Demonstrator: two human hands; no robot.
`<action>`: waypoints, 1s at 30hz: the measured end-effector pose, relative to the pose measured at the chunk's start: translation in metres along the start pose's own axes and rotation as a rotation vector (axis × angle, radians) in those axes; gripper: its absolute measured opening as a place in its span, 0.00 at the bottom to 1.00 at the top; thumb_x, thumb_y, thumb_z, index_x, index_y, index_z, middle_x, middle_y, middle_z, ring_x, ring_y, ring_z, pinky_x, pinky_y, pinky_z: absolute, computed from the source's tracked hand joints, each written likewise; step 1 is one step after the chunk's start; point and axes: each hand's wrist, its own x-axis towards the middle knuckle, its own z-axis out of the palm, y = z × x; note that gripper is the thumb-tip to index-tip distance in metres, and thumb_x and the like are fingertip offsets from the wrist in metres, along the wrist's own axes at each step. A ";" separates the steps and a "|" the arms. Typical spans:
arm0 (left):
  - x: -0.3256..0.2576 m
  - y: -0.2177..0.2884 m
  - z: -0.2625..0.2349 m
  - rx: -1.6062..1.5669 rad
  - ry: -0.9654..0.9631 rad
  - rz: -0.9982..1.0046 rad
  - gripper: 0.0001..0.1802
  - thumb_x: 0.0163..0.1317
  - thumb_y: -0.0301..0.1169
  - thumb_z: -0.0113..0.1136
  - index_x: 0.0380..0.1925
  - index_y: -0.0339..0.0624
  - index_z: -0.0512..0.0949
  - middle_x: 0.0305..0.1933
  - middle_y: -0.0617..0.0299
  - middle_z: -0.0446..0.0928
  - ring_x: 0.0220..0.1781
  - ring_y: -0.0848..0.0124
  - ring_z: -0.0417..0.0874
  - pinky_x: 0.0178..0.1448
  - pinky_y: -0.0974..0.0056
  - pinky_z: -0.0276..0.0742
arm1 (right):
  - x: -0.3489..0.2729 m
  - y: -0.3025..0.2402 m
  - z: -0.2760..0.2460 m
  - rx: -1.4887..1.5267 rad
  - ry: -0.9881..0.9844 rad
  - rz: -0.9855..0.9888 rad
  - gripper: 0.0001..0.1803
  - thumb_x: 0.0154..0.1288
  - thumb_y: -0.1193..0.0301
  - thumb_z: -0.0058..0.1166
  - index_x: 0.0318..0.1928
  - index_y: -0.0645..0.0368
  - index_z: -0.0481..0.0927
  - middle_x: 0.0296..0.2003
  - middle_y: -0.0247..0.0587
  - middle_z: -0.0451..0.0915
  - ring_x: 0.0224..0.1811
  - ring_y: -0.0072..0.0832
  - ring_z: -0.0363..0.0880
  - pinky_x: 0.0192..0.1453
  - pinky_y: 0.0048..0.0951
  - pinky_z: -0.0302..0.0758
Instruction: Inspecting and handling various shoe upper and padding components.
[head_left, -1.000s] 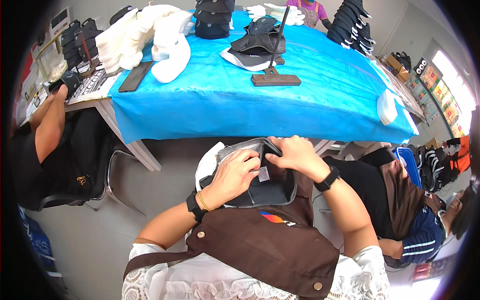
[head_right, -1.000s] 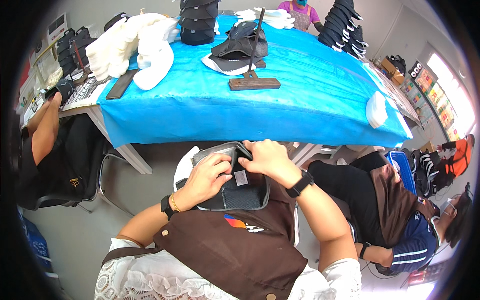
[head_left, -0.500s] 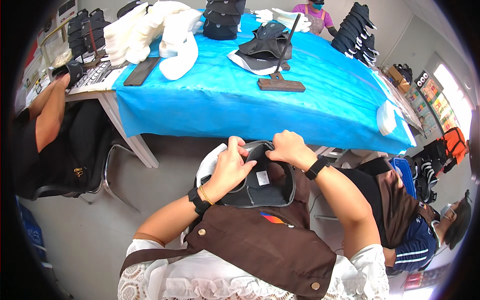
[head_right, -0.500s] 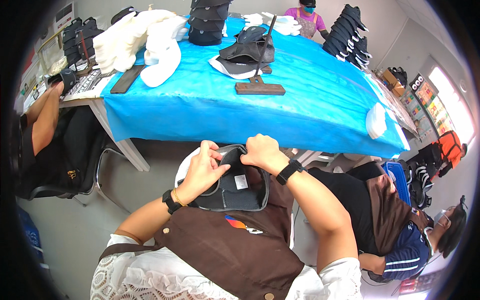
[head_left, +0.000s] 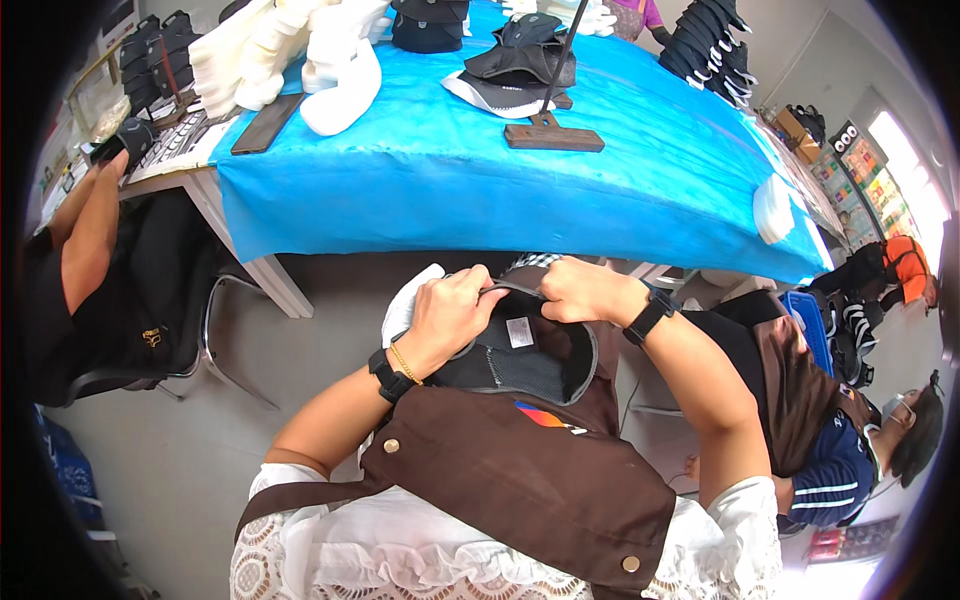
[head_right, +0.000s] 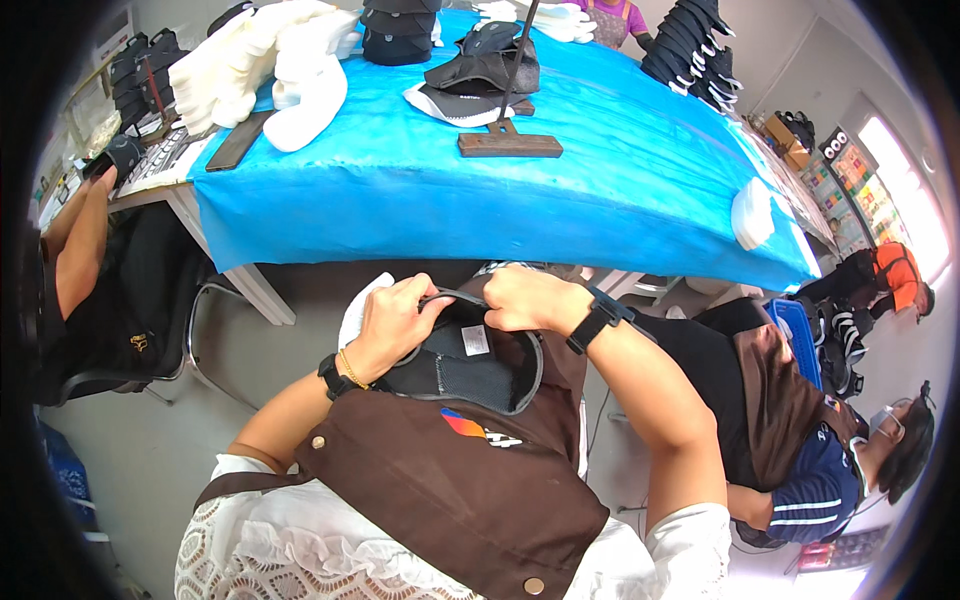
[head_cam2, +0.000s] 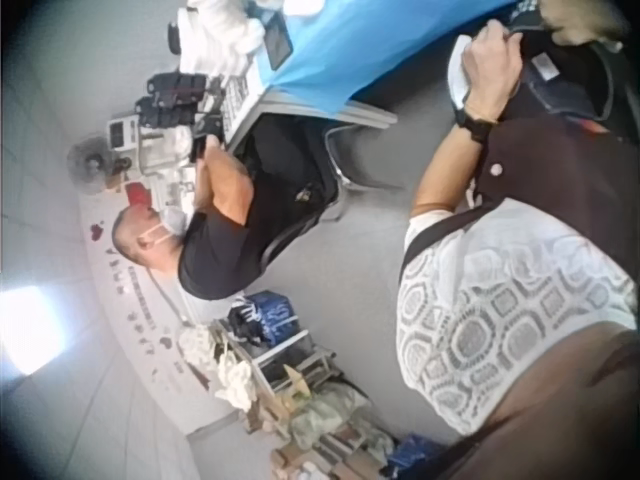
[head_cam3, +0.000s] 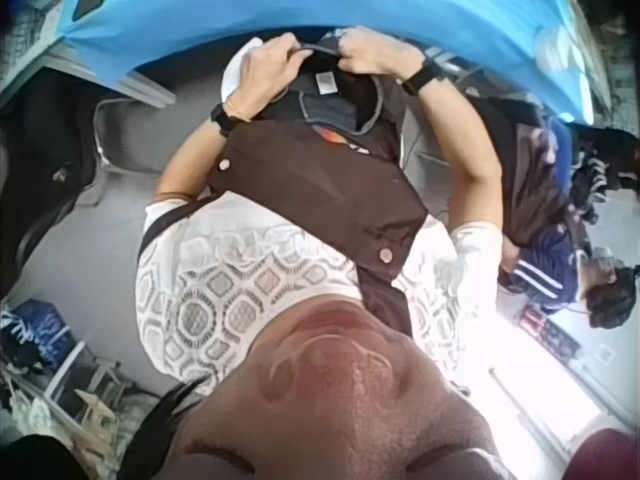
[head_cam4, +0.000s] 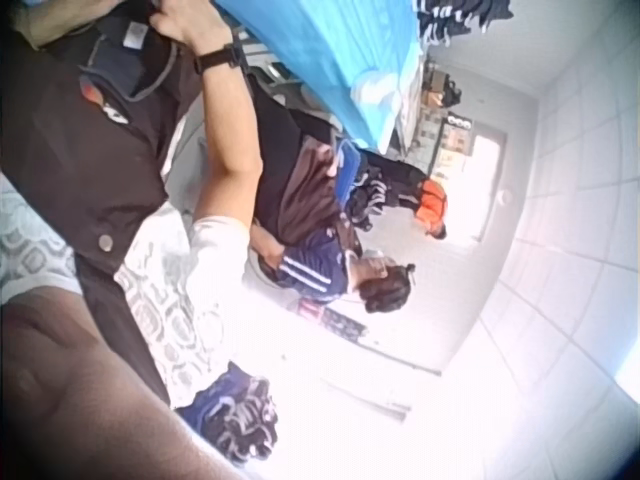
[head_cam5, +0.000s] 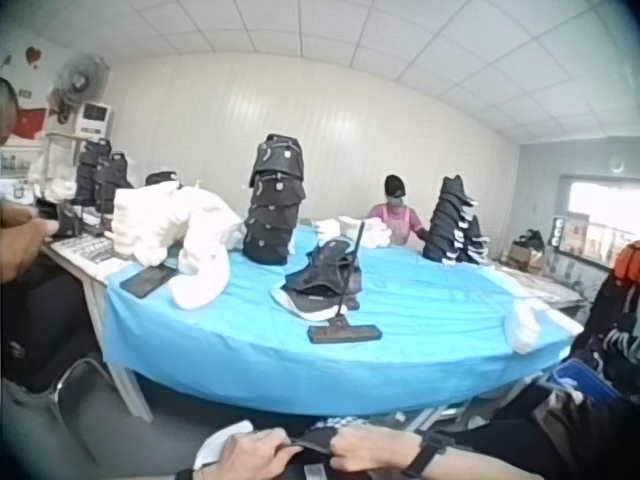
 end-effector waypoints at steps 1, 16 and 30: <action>0.000 0.000 0.000 0.022 -0.021 -0.010 0.14 0.61 0.35 0.71 0.29 0.40 0.76 0.29 0.56 0.83 0.28 0.52 0.85 0.30 0.52 0.78 | -0.001 0.002 0.002 0.012 0.018 -0.002 0.20 0.55 0.63 0.56 0.22 0.73 0.81 0.21 0.64 0.78 0.28 0.58 0.82 0.36 0.51 0.78; 0.012 0.010 -0.002 0.204 -0.101 -0.192 0.26 0.57 0.51 0.74 0.21 0.38 0.80 0.18 0.50 0.79 0.24 0.51 0.84 0.30 0.52 0.78 | 0.000 -0.003 0.011 0.237 0.179 0.265 0.30 0.71 0.53 0.55 0.26 0.72 0.83 0.24 0.66 0.80 0.32 0.61 0.83 0.43 0.52 0.80; 0.000 0.001 -0.019 0.278 -0.043 -0.097 0.13 0.64 0.34 0.67 0.27 0.39 0.76 0.22 0.48 0.80 0.27 0.46 0.84 0.32 0.48 0.78 | -0.010 -0.007 0.023 0.138 0.371 0.287 0.27 0.71 0.57 0.56 0.26 0.71 0.83 0.23 0.65 0.80 0.32 0.63 0.83 0.43 0.54 0.80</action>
